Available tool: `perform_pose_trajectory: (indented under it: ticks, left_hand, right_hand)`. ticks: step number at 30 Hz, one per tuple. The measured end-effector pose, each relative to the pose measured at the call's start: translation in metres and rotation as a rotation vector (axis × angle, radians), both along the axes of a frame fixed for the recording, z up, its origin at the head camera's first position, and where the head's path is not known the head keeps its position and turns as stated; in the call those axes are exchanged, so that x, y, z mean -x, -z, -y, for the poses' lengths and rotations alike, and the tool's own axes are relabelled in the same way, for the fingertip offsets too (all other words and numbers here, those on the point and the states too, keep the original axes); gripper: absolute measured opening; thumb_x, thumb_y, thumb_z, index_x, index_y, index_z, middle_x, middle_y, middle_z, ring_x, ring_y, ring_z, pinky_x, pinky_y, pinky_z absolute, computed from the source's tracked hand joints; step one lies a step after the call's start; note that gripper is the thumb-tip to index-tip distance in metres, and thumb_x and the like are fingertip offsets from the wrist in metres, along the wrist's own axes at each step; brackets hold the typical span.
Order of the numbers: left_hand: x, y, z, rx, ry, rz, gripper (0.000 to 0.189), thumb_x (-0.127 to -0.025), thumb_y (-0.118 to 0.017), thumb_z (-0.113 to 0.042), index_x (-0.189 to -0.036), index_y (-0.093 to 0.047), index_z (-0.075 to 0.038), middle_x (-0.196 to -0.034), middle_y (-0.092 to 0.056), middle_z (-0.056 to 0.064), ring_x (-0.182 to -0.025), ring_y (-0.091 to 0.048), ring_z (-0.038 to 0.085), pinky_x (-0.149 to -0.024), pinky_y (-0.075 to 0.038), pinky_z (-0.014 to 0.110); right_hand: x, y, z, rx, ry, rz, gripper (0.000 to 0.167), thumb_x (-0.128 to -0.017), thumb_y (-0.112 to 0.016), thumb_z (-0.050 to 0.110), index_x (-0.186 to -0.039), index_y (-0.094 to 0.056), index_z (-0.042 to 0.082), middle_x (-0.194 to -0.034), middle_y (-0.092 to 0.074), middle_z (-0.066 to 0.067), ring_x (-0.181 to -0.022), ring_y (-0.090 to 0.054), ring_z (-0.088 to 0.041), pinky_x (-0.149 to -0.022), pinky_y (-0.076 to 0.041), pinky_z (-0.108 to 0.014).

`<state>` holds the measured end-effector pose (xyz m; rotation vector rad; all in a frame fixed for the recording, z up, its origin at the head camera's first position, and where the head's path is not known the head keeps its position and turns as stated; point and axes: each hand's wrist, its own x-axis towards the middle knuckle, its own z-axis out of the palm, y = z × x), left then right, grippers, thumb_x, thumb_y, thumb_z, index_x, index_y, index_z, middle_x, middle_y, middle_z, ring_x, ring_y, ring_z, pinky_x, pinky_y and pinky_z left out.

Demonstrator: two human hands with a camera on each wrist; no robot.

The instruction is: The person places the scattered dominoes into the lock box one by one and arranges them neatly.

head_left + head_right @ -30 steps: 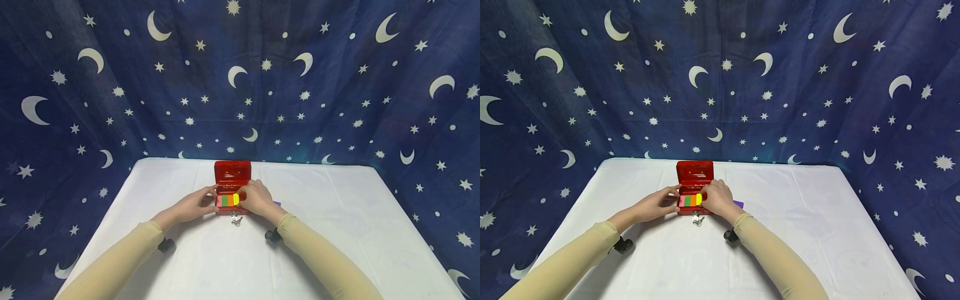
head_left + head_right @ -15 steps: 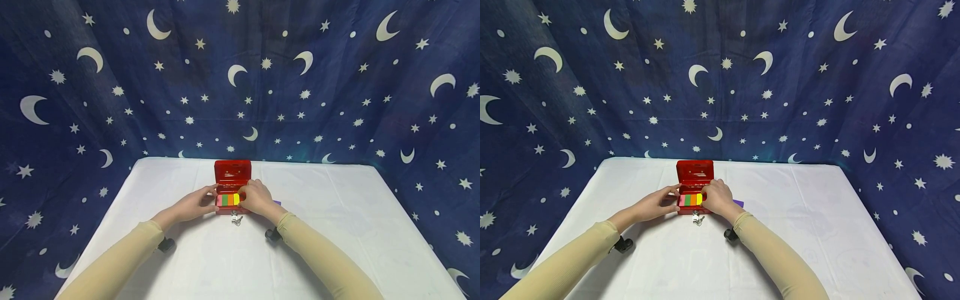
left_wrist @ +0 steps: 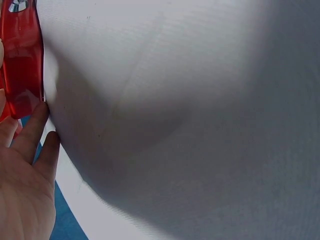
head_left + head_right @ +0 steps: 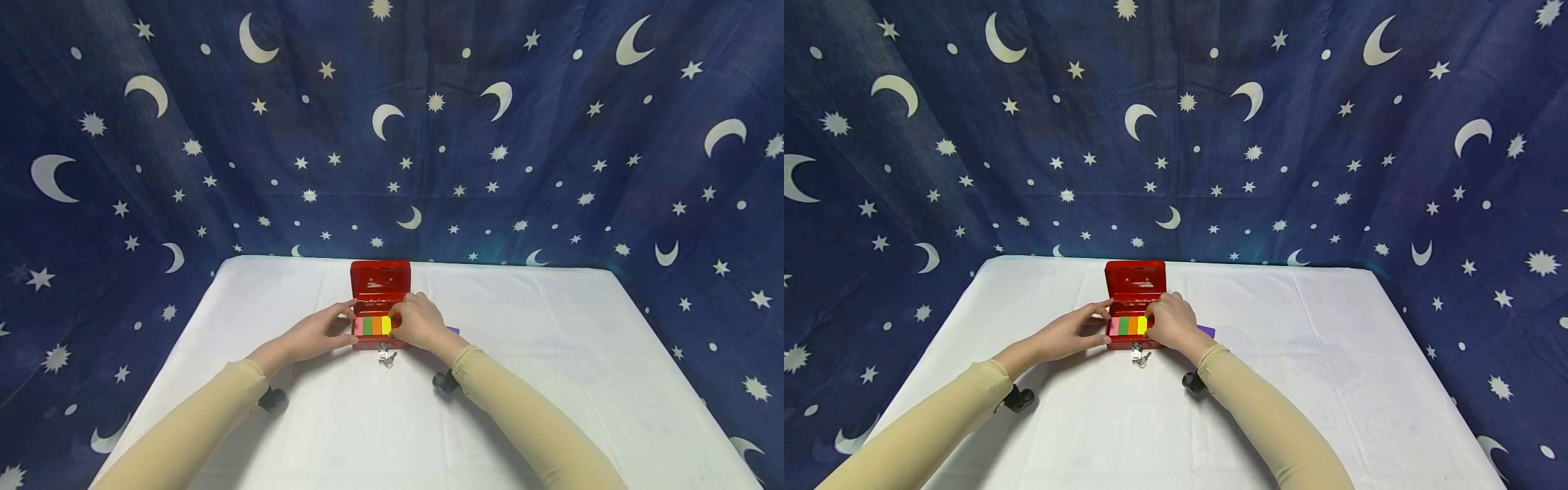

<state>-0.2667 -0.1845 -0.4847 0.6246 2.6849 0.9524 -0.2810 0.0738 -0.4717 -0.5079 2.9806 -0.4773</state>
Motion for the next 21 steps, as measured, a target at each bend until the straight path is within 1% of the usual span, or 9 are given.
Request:
perform_pose_trajectory:
  ticks: [7, 15, 21]
  left_hand:
    - [0.0, -0.0002, -0.0002, -0.002, -0.003, 0.002, 0.046, -0.088, -0.078, -0.052, -0.122, -0.058, -0.028, -0.163, -0.034, -0.013, -0.142, -0.047, 0.02, -0.118, -0.033, 0.053]
    - [0.0007, 0.0001, -0.0008, 0.013, -0.017, -0.001, 0.051, -0.087, -0.077, -0.056, -0.126, -0.058, -0.029, -0.163, -0.034, -0.014, -0.144, -0.043, 0.02, -0.117, -0.033, 0.053]
    - [0.0, -0.0013, -0.0006, 0.012, -0.012, 0.006, 0.052, -0.087, -0.076, -0.056, -0.126, -0.058, -0.028, -0.163, -0.033, -0.014, -0.142, -0.046, 0.019, -0.118, -0.033, 0.052]
  right_hand:
    - [-0.0011, -0.0001, -0.0008, 0.014, -0.002, 0.001, 0.05, -0.071, -0.094, 0.032, -0.115, -0.077, 0.015, -0.101, -0.062, 0.003, -0.097, -0.048, -0.017, -0.086, -0.048, -0.033]
    - [0.0002, -0.0002, -0.0006, 0.014, -0.004, 0.015, 0.048, -0.073, -0.093, 0.032, -0.116, -0.077, 0.015, -0.1, -0.062, 0.003, -0.097, -0.048, -0.017, -0.087, -0.048, -0.034]
    - [0.0014, -0.0005, -0.0007, 0.009, -0.012, 0.013, 0.049, -0.074, -0.093, 0.033, -0.116, -0.077, 0.015, -0.101, -0.063, 0.003, -0.098, -0.048, -0.018, -0.087, -0.048, -0.034]
